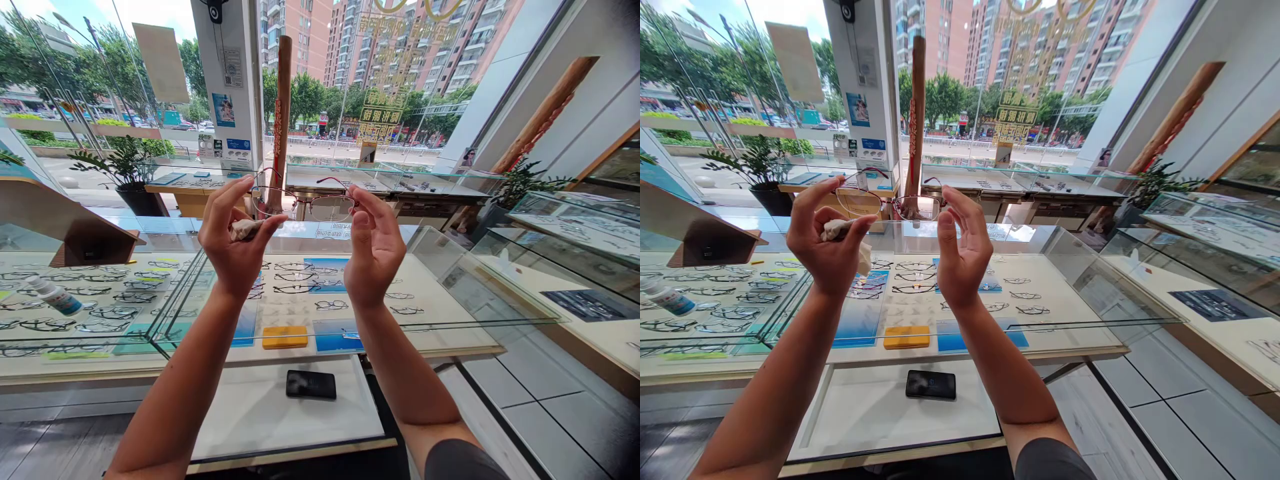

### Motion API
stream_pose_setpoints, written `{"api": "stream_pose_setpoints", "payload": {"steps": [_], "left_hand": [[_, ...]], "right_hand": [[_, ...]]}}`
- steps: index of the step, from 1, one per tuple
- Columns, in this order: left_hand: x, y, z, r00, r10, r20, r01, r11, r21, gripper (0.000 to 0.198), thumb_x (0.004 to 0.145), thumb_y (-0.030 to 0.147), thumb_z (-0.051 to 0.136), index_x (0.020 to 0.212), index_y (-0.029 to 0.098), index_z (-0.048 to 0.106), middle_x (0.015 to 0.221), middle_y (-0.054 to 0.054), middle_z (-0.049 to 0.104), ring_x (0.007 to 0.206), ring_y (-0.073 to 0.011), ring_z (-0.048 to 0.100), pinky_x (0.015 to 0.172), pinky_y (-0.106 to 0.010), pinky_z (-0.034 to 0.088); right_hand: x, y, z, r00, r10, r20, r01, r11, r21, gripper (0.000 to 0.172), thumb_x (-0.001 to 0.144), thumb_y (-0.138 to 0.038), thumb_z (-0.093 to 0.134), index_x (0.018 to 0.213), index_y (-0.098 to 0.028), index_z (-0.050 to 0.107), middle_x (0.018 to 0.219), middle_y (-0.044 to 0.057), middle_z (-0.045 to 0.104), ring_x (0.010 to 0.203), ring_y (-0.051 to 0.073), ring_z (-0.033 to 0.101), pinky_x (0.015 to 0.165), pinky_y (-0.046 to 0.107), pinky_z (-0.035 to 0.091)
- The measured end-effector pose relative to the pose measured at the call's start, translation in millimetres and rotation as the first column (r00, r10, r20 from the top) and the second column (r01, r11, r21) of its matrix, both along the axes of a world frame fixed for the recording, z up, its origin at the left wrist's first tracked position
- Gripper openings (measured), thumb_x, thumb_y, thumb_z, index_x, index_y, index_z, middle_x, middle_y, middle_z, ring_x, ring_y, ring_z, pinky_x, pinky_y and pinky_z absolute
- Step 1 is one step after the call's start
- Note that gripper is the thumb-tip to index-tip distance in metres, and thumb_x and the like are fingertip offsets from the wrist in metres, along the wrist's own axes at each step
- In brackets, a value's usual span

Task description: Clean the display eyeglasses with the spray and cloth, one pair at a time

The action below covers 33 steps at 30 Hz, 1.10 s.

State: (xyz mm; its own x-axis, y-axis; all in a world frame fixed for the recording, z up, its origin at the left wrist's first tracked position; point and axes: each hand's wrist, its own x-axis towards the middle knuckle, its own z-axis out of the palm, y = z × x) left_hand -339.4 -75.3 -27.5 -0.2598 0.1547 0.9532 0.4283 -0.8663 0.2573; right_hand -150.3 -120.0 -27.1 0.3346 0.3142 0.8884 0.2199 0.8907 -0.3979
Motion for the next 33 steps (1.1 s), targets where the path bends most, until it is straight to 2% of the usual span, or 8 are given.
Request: {"api": "stream_pose_setpoints", "payload": {"steps": [4, 9, 19, 26, 33], "left_hand": [[1, 0, 1.1, 0.999, 0.025, -0.021, -0.024, 0.999, 0.034, 0.056, 0.087, 0.052, 0.095, 0.134, 0.030, 0.074, 0.135, -0.009, 0.077, 0.113, -0.0266, 0.076, 0.071, -0.035, 0.062], [0, -3, 3.8, 0.998, 0.011, -0.069, -0.012, 1.000, -0.010, 0.054, 0.087, 0.048, 0.095, 0.134, 0.029, 0.075, 0.133, -0.009, 0.078, 0.098, -0.0215, 0.075, 0.071, -0.034, 0.062], [-2, -6, 5.4, 0.996, 0.000, -0.093, -0.006, 0.998, -0.070, 0.054, 0.086, 0.045, 0.096, 0.133, 0.028, 0.077, 0.127, -0.007, 0.078, 0.078, -0.0141, 0.066, 0.064, -0.029, 0.055], [-2, -8, 6.6, 0.996, -0.069, -0.065, 0.060, 0.990, -0.126, 0.056, 0.085, 0.053, 0.096, 0.131, 0.027, 0.078, 0.129, -0.008, 0.079, 0.080, -0.0149, 0.069, 0.067, -0.030, 0.057], [0, -7, 7.0, 0.994, -0.106, -0.035, 0.099, 0.981, -0.169, 0.058, 0.083, 0.059, 0.096, 0.129, 0.028, 0.079, 0.130, -0.009, 0.080, 0.087, -0.0172, 0.074, 0.069, -0.030, 0.059]], "right_hand": [[4, 2, 2.1, 0.999, 0.029, -0.023, -0.029, 1.000, -0.011, 0.023, 0.110, -0.036, 0.064, 0.126, -0.037, 0.081, 0.133, 0.003, 0.078, 0.134, 0.025, 0.073, 0.121, 0.053, 0.059], [9, 6, 2.3, 0.999, -0.026, -0.046, 0.024, 0.999, -0.044, 0.020, 0.108, -0.039, 0.067, 0.119, -0.033, 0.082, 0.128, 0.003, 0.081, 0.130, 0.024, 0.076, 0.114, 0.050, 0.063], [11, 7, 3.4, 0.982, 0.126, -0.138, -0.135, 0.989, -0.064, 0.016, 0.103, -0.040, 0.075, 0.112, -0.030, 0.083, 0.120, 0.003, 0.083, 0.123, 0.023, 0.079, 0.112, 0.047, 0.063], [10, 3, 5.3, 0.978, 0.157, -0.137, -0.174, 0.977, -0.127, 0.016, 0.103, -0.043, 0.074, 0.111, -0.030, 0.078, 0.120, 0.003, 0.083, 0.123, 0.024, 0.080, 0.115, 0.049, 0.062], [8, 1, 6.9, 0.976, 0.183, -0.117, -0.199, 0.969, -0.144, 0.017, 0.104, -0.043, 0.070, 0.112, -0.028, 0.073, 0.121, 0.004, 0.084, 0.117, 0.024, 0.082, 0.094, 0.042, 0.067]]}}
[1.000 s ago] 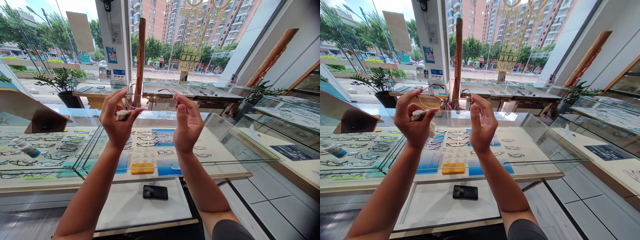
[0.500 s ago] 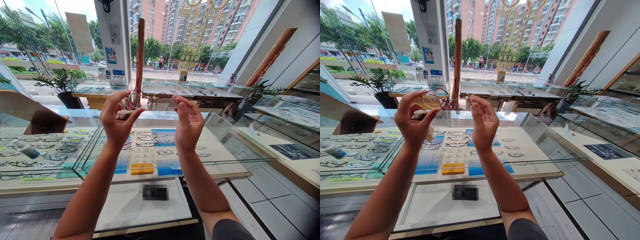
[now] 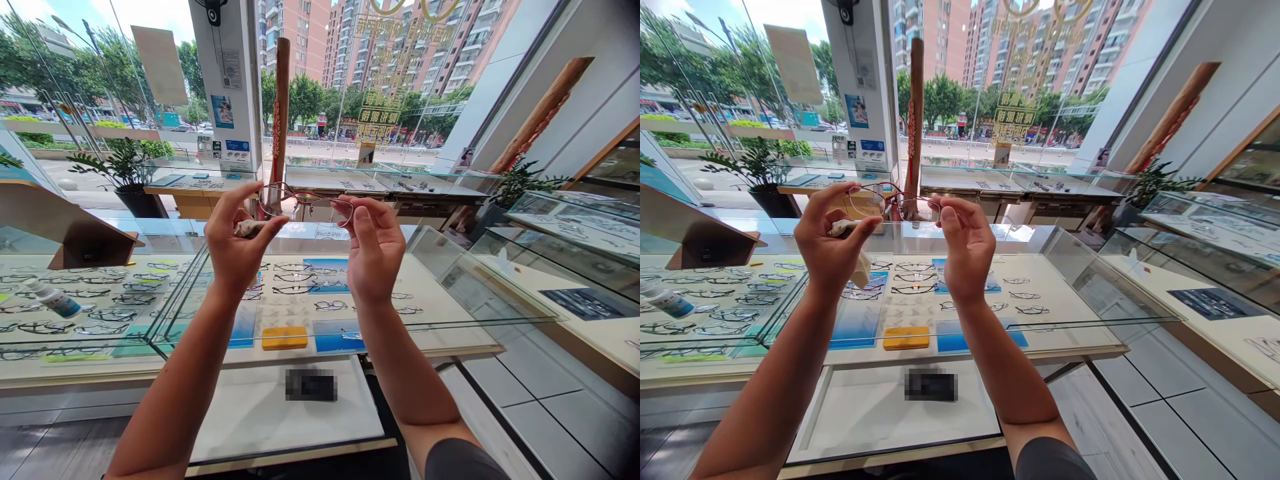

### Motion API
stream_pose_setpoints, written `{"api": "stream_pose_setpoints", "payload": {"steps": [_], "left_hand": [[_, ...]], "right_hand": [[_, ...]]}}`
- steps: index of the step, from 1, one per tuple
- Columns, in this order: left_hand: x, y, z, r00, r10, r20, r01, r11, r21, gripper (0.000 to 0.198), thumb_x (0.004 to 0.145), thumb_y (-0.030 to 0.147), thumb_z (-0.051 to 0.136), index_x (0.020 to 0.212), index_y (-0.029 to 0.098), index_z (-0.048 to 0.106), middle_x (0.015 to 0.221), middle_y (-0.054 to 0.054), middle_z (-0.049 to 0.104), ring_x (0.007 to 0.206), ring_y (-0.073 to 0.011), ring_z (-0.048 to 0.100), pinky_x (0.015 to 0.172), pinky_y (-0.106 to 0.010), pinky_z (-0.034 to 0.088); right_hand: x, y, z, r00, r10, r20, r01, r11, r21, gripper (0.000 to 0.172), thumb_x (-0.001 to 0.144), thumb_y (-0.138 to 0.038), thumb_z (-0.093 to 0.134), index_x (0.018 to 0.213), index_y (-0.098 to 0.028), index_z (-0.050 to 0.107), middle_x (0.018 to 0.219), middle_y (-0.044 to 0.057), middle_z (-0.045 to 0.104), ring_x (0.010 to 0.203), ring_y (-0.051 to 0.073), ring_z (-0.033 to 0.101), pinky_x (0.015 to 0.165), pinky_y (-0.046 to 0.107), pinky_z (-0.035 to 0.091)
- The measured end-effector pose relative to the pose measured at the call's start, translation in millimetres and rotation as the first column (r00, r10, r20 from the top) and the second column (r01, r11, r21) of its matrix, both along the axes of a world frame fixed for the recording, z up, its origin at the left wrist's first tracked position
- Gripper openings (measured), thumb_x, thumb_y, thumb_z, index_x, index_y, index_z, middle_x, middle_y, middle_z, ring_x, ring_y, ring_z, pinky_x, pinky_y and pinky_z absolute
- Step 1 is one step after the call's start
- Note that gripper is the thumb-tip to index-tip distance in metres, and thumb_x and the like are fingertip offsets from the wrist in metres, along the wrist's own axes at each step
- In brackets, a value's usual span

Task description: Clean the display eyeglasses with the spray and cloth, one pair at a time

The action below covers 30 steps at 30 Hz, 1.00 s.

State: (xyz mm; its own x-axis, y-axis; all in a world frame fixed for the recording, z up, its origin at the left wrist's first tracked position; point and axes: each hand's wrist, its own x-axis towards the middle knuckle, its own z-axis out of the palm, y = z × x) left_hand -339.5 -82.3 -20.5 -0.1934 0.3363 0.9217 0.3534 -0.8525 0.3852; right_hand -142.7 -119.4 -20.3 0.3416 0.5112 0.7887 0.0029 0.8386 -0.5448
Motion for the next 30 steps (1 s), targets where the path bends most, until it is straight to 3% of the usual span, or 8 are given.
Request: {"api": "stream_pose_setpoints", "payload": {"steps": [9, 15, 19, 25, 30], "left_hand": [[0, 2, -2.6, 1.000, -0.011, -0.019, 0.011, 1.000, -0.004, 0.058, 0.083, 0.055, 0.097, 0.131, 0.028, 0.079, 0.130, -0.008, 0.081, 0.069, -0.0105, 0.060, 0.061, -0.028, 0.052], [2, 3, -3.8, 1.000, -0.005, -0.020, 0.005, 1.000, -0.004, 0.059, 0.083, 0.055, 0.096, 0.132, 0.027, 0.077, 0.132, -0.008, 0.080, 0.071, -0.0109, 0.064, 0.058, -0.027, 0.051], [5, 1, -4.2, 1.000, -0.018, -0.023, 0.017, 1.000, -0.014, 0.059, 0.087, 0.054, 0.093, 0.135, 0.026, 0.075, 0.137, -0.010, 0.078, 0.079, -0.0133, 0.072, 0.058, -0.025, 0.052], [11, -3, -3.7, 1.000, -0.019, -0.003, 0.019, 0.998, -0.056, 0.065, 0.084, 0.059, 0.095, 0.133, 0.024, 0.073, 0.136, -0.012, 0.078, 0.114, -0.0252, 0.079, 0.075, -0.027, 0.065], [10, 0, -5.4, 1.000, -0.015, 0.008, 0.015, 0.999, -0.033, 0.059, 0.087, 0.051, 0.095, 0.134, 0.024, 0.071, 0.134, -0.011, 0.078, 0.120, -0.0267, 0.080, 0.084, -0.031, 0.067]], "right_hand": [[-1, 1, -0.3, 0.997, 0.067, -0.026, -0.067, 0.998, 0.004, 0.015, 0.106, -0.042, 0.068, 0.114, -0.029, 0.068, 0.117, 0.003, 0.084, 0.112, 0.024, 0.084, 0.092, 0.041, 0.067], [-3, 3, -0.9, 0.997, 0.063, -0.038, -0.063, 0.998, -0.022, 0.016, 0.105, -0.043, 0.069, 0.113, -0.029, 0.066, 0.116, 0.003, 0.085, 0.112, 0.023, 0.085, 0.092, 0.041, 0.068], [-3, 5, -2.0, 0.993, 0.086, -0.077, -0.088, 0.996, -0.025, 0.013, 0.104, -0.040, 0.070, 0.112, -0.029, 0.067, 0.116, 0.003, 0.086, 0.110, 0.022, 0.085, 0.093, 0.040, 0.068], [-2, 5, -3.7, 0.997, 0.072, -0.023, -0.072, 0.997, -0.037, 0.017, 0.107, -0.044, 0.068, 0.115, -0.030, 0.066, 0.121, 0.004, 0.085, 0.115, 0.023, 0.084, 0.098, 0.042, 0.068], [-5, 3, -3.7, 0.992, 0.118, -0.045, -0.120, 0.992, -0.047, 0.013, 0.106, -0.040, 0.069, 0.113, -0.030, 0.067, 0.120, 0.003, 0.086, 0.114, 0.022, 0.084, 0.101, 0.042, 0.068]]}}
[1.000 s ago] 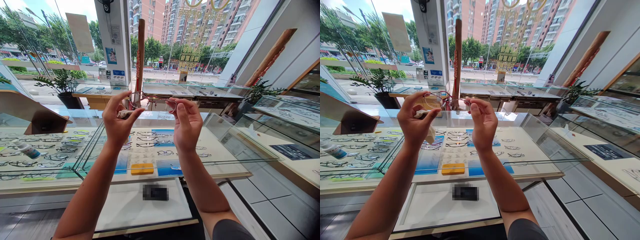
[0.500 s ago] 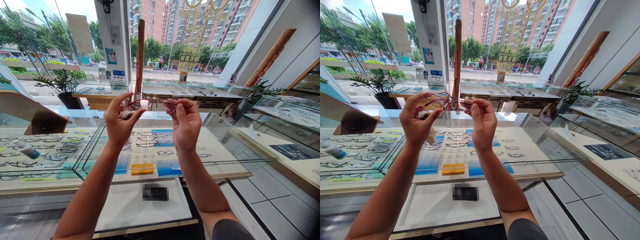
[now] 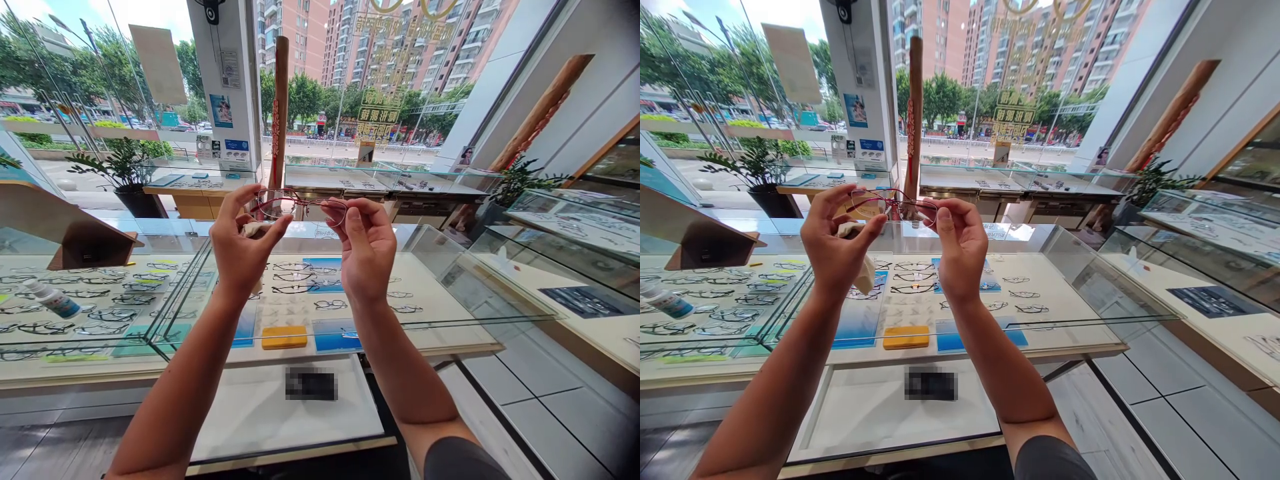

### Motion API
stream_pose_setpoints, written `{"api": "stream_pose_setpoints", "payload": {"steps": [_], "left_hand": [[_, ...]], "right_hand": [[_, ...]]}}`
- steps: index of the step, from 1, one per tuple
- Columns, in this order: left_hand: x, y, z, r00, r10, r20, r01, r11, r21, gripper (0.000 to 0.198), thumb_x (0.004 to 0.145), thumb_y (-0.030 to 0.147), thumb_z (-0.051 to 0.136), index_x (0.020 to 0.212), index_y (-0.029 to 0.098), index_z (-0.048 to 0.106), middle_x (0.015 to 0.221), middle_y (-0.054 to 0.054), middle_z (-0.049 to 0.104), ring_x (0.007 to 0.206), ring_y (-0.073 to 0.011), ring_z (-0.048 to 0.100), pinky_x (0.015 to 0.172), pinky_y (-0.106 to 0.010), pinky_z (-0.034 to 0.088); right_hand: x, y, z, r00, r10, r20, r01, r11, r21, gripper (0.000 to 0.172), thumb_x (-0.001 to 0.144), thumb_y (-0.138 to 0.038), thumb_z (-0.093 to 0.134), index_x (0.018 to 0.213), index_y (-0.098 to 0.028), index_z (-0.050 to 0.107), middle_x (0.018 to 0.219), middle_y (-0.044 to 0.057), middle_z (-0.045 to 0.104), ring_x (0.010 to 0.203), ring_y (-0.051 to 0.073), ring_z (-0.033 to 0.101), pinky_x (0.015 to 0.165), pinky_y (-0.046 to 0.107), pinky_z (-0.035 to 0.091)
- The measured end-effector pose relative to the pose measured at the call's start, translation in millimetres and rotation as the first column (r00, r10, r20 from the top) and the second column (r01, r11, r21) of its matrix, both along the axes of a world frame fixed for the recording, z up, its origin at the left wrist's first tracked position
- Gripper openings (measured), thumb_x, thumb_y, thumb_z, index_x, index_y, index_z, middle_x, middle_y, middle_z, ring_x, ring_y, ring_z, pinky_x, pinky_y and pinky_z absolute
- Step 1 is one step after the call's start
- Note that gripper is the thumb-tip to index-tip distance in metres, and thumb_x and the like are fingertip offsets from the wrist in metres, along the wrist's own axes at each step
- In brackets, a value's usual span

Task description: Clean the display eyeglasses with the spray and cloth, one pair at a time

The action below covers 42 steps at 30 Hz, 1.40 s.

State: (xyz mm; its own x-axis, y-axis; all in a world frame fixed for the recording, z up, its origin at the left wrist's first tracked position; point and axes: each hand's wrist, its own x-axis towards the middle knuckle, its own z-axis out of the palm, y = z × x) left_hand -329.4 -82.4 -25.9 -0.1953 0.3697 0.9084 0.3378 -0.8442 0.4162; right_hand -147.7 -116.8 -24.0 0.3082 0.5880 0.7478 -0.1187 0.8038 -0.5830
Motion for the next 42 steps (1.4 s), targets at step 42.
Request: {"api": "stream_pose_setpoints", "payload": {"steps": [42], "left_hand": [[-21, -3, 13.8, 0.870, -0.368, -0.328, 0.289, 0.920, -0.266, 0.063, 0.089, 0.045, 0.090, 0.145, 0.023, 0.071, 0.131, -0.011, 0.080, 0.116, -0.0255, 0.078, 0.084, -0.031, 0.068]], "right_hand": [[23, 9, 6.6, 0.862, 0.352, 0.364, -0.199, 0.897, -0.394, 0.022, 0.088, -0.044, 0.088, 0.084, -0.023, 0.084, 0.081, 0.002, 0.080, 0.080, 0.017, 0.072, 0.079, 0.036, 0.059]]}}
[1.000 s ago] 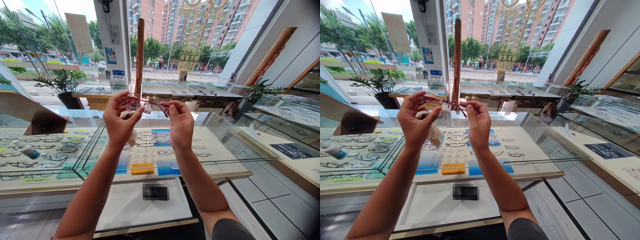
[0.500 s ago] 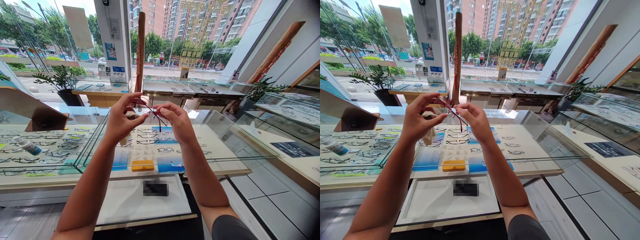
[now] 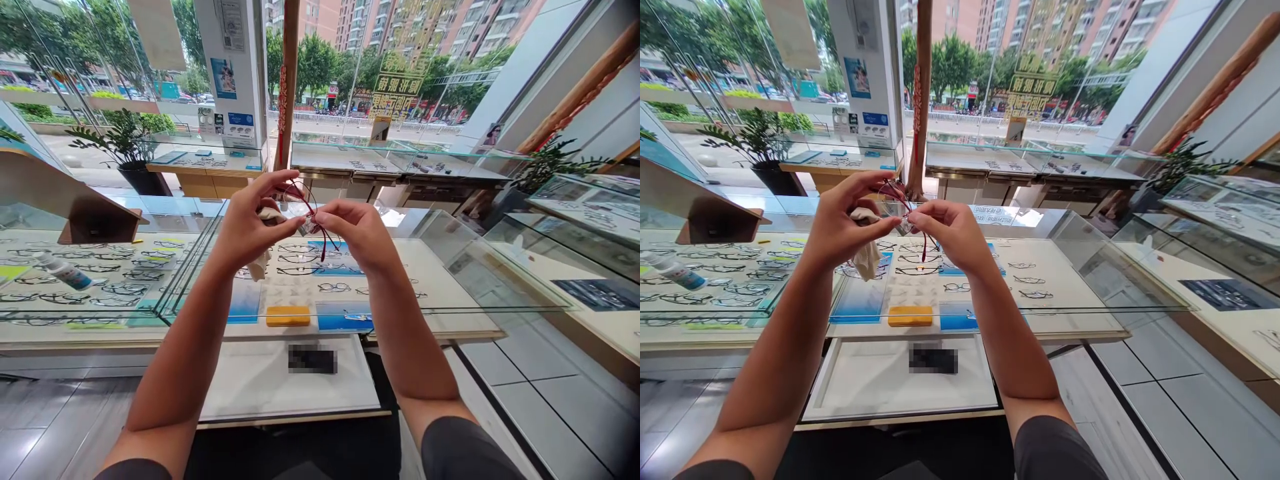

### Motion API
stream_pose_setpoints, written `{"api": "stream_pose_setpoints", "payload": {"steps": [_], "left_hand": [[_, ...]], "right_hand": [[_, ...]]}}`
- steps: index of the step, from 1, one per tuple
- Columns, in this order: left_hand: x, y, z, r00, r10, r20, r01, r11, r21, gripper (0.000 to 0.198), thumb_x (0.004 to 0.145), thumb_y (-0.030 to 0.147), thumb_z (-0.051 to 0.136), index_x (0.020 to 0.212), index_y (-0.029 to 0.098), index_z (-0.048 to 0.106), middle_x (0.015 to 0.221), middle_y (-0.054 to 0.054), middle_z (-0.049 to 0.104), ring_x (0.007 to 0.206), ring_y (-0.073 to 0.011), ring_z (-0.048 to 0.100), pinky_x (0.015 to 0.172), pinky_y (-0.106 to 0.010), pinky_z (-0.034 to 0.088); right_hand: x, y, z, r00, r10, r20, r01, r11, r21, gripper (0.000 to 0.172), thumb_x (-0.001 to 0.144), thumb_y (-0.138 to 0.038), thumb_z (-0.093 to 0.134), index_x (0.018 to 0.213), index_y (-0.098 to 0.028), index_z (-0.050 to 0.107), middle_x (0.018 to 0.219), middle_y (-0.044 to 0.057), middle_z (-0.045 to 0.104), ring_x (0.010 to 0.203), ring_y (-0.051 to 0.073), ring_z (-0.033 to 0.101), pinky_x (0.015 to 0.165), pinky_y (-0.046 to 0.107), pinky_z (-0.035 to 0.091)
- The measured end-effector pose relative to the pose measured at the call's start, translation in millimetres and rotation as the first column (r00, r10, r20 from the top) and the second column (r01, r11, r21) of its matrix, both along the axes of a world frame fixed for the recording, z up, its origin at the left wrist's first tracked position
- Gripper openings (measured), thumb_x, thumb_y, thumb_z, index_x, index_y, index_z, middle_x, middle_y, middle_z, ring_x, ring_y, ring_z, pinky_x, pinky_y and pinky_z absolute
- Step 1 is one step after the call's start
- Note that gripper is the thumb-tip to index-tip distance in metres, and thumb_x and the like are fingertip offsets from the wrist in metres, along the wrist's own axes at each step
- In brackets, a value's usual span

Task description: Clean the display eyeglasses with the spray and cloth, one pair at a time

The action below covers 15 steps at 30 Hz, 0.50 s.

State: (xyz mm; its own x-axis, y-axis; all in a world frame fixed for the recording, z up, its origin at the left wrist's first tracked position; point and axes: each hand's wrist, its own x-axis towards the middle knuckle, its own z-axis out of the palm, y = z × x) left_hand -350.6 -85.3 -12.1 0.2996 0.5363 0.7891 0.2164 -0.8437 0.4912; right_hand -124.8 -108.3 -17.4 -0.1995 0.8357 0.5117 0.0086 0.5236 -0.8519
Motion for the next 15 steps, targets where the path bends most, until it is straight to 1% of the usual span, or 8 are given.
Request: {"api": "stream_pose_setpoints", "payload": {"steps": [6, 9, 11, 12, 13, 15], "left_hand": [[2, 3, -2.5, 0.999, 0.037, -0.034, -0.037, 0.999, 0.002, 0.064, 0.091, 0.046, 0.087, 0.147, 0.024, 0.068, 0.141, -0.011, 0.076, 0.118, -0.0241, 0.077, 0.091, -0.032, 0.066], [5, 4, -4.4, 0.997, 0.073, -0.020, -0.073, 0.997, 0.010, 0.071, 0.089, 0.048, 0.089, 0.152, 0.027, 0.063, 0.141, -0.011, 0.075, 0.118, -0.0240, 0.075, 0.085, -0.029, 0.064], [7, 2, -4.4, 0.991, 0.127, 0.031, -0.128, 0.992, 0.017, 0.074, 0.087, 0.045, 0.092, 0.152, 0.029, 0.061, 0.135, -0.010, 0.076, 0.112, -0.0217, 0.075, 0.080, -0.028, 0.062], [8, -1, -3.7, 0.984, 0.165, 0.062, -0.166, 0.986, 0.014, 0.071, 0.087, 0.043, 0.092, 0.150, 0.029, 0.063, 0.129, -0.009, 0.077, 0.105, -0.0200, 0.074, 0.078, -0.027, 0.060], [9, -4, -2.4, 0.975, 0.205, 0.083, -0.206, 0.979, 0.004, 0.062, 0.088, 0.041, 0.090, 0.143, 0.028, 0.067, 0.121, -0.007, 0.078, 0.098, -0.0182, 0.073, 0.076, -0.027, 0.058], [12, -12, 1.5, 0.965, 0.251, 0.072, -0.249, 0.968, -0.035, 0.033, 0.092, 0.040, 0.085, 0.120, 0.024, 0.077, 0.102, -0.004, 0.079, 0.084, -0.0157, 0.069, 0.072, -0.027, 0.055]], "right_hand": [[-3, 2, -3.2, 0.999, -0.032, 0.003, 0.032, 0.999, 0.021, 0.023, 0.088, -0.044, 0.087, 0.083, -0.022, 0.084, 0.080, 0.002, 0.081, 0.078, 0.017, 0.073, 0.079, 0.036, 0.063], [-3, 6, -5.3, 0.998, -0.060, -0.006, 0.060, 0.997, 0.039, 0.022, 0.088, -0.042, 0.085, 0.083, -0.022, 0.083, 0.080, 0.002, 0.081, 0.077, 0.017, 0.074, 0.077, 0.035, 0.062], [-3, 10, -7.2, 0.995, -0.093, -0.041, 0.095, 0.994, 0.059, 0.020, 0.089, -0.041, 0.084, 0.083, -0.021, 0.082, 0.080, 0.002, 0.082, 0.077, 0.017, 0.075, 0.078, 0.036, 0.062], [-3, 12, -8.2, 0.992, -0.115, -0.061, 0.119, 0.990, 0.070, 0.020, 0.089, -0.041, 0.083, 0.084, -0.021, 0.082, 0.080, 0.002, 0.082, 0.078, 0.017, 0.075, 0.078, 0.036, 0.062], [-4, 13, -9.3, 0.987, -0.140, -0.075, 0.146, 0.986, 0.081, 0.020, 0.090, -0.041, 0.083, 0.084, -0.021, 0.082, 0.081, 0.002, 0.082, 0.079, 0.017, 0.076, 0.080, 0.037, 0.063], [-6, 13, -11.2, 0.976, -0.198, -0.090, 0.208, 0.971, 0.116, 0.021, 0.091, -0.042, 0.082, 0.087, -0.021, 0.081, 0.084, 0.002, 0.083, 0.081, 0.018, 0.077, 0.082, 0.038, 0.064]]}}
